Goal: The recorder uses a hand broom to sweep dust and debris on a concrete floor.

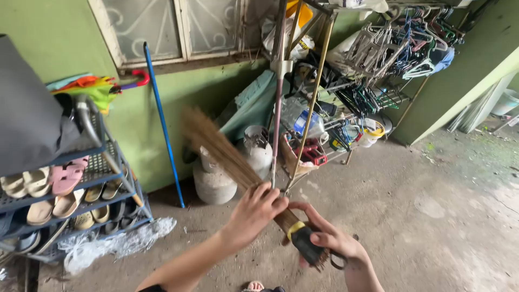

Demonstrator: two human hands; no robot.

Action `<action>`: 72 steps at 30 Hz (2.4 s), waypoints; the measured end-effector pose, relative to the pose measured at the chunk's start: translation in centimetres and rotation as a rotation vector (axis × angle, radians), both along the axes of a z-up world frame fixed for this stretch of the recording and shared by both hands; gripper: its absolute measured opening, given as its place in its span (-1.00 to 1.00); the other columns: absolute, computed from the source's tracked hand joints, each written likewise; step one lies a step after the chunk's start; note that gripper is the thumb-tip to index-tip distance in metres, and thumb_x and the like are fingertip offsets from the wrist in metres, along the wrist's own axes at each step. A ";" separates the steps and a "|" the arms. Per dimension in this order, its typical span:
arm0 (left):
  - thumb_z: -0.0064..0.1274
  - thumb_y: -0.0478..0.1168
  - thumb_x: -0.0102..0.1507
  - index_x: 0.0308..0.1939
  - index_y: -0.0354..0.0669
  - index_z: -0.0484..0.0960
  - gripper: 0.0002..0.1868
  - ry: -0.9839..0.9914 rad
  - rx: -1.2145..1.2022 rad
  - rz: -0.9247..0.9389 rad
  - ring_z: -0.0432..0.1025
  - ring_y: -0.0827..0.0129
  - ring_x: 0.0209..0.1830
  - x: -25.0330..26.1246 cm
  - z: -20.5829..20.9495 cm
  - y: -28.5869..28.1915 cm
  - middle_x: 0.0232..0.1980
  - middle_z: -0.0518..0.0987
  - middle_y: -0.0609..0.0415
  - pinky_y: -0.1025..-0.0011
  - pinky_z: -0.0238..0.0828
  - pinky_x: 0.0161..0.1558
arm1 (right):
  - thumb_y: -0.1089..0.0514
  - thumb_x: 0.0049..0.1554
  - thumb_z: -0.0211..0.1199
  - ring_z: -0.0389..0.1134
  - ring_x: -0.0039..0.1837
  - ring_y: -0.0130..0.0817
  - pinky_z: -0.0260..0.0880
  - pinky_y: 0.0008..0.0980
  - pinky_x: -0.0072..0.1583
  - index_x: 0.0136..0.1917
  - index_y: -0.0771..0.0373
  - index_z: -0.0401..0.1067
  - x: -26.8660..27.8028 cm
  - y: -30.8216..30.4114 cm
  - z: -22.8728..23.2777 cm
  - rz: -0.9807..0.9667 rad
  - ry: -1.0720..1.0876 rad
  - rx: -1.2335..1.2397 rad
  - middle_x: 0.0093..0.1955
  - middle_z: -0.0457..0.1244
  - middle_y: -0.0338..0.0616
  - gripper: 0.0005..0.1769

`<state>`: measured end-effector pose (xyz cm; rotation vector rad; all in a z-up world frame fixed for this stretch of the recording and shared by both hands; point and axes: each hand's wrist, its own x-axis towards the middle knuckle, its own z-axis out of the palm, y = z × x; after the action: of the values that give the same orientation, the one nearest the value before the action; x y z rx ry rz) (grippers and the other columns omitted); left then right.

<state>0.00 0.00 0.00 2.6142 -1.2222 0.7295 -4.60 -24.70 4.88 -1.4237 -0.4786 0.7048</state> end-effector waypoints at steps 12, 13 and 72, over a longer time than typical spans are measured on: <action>0.23 -0.41 0.08 0.55 0.36 0.11 0.05 -0.262 -0.041 0.177 0.20 0.15 0.50 2.6 1.1 1.4 0.53 0.23 0.02 0.13 0.13 0.51 | 0.24 0.03 0.30 0.38 -0.28 -0.24 0.44 -0.32 -0.38 0.63 -0.12 -0.08 2.1 5.1 -0.6 -0.481 0.131 -0.154 0.09 0.28 0.15 0.01; 0.23 -0.41 0.08 0.55 0.36 0.11 0.05 -0.257 -0.044 0.181 0.20 0.15 0.50 2.9 0.4 1.3 0.53 0.23 0.02 0.13 0.13 0.51 | 0.24 0.03 0.30 0.38 -0.28 -0.24 0.44 -0.32 -0.38 0.63 -0.12 -0.08 2.9 5.1 0.8 -0.478 0.134 -0.160 0.09 0.28 0.15 0.01; 0.11 -0.18 0.29 0.31 -0.22 0.44 -0.48 0.576 -0.685 0.702 0.40 0.18 0.31 18.7 -17.7 -10.5 0.45 0.34 -0.03 0.30 0.36 0.28 | -0.08 -0.04 0.39 0.41 -0.26 -0.27 0.47 -0.30 -0.20 0.59 -0.16 0.12 53.5 -5.0 16.9 0.409 -0.918 -1.007 -0.09 0.45 -0.09 -0.03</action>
<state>18.71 -10.50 -17.72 2.3284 0.1212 0.3243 48.90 -29.71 21.74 -2.6580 -1.2625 0.5890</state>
